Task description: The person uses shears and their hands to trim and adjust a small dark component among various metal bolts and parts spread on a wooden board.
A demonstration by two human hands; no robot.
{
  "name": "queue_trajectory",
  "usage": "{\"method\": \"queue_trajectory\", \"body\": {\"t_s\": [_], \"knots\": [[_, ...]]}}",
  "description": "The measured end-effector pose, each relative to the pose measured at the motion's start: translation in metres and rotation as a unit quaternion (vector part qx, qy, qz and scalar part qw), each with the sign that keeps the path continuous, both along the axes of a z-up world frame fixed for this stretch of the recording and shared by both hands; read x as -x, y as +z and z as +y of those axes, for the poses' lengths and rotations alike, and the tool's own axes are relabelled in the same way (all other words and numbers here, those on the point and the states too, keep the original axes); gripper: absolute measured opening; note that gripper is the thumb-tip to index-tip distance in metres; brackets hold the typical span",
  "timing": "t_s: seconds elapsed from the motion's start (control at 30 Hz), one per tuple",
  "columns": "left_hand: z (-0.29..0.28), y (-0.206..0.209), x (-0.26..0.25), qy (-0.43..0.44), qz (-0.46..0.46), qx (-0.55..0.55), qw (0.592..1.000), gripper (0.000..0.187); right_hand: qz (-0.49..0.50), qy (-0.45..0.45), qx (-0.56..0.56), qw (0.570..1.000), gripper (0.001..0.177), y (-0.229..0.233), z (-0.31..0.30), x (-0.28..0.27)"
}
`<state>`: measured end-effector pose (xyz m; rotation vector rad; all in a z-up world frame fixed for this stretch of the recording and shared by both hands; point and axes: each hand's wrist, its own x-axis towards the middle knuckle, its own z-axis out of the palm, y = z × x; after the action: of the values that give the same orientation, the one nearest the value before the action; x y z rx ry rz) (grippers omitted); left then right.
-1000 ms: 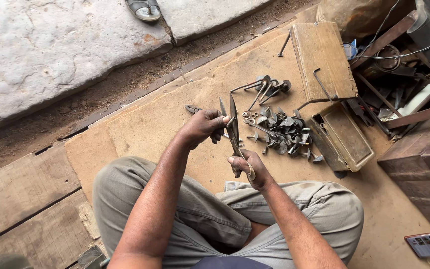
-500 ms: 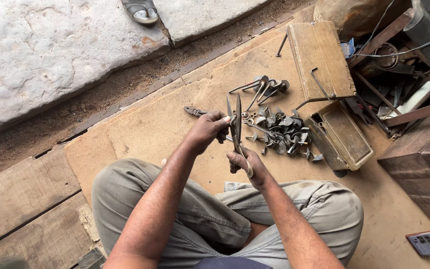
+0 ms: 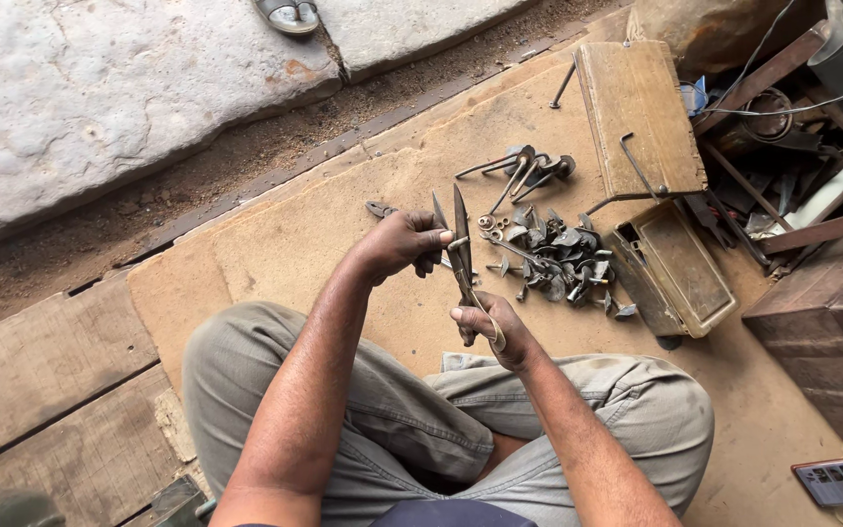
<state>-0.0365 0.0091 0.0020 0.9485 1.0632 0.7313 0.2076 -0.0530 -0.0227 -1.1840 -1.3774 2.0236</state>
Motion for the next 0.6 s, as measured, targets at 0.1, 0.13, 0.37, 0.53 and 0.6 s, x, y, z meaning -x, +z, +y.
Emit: {"method": "queue_trajectory", "body": {"t_s": [0.1,0.13,0.37,0.53,0.6], "knots": [[0.000,-0.004,0.002,0.023,0.003,0.002,1.000,0.026,-0.006,0.000,-0.005,1.000,0.034,0.001,-0.003,0.000],[0.000,-0.004,0.000,0.042,0.019,0.008,0.999,0.027,-0.010,-0.009,-0.006,1.000,0.033,0.000,-0.004,0.000],[-0.009,0.008,-0.030,0.162,0.130,-0.091,0.974,0.031,-0.016,-0.105,0.038,0.994,0.035,-0.016,0.000,0.009],[-0.027,0.020,-0.049,0.160,0.308,-0.230,0.909,0.025,0.004,-0.127,0.041,0.991,0.037,-0.024,0.005,0.009],[-0.025,0.022,-0.049,0.171,0.338,-0.263,0.888,0.021,-0.005,-0.128,0.049,0.991,0.038,-0.026,0.003,0.010]]}}
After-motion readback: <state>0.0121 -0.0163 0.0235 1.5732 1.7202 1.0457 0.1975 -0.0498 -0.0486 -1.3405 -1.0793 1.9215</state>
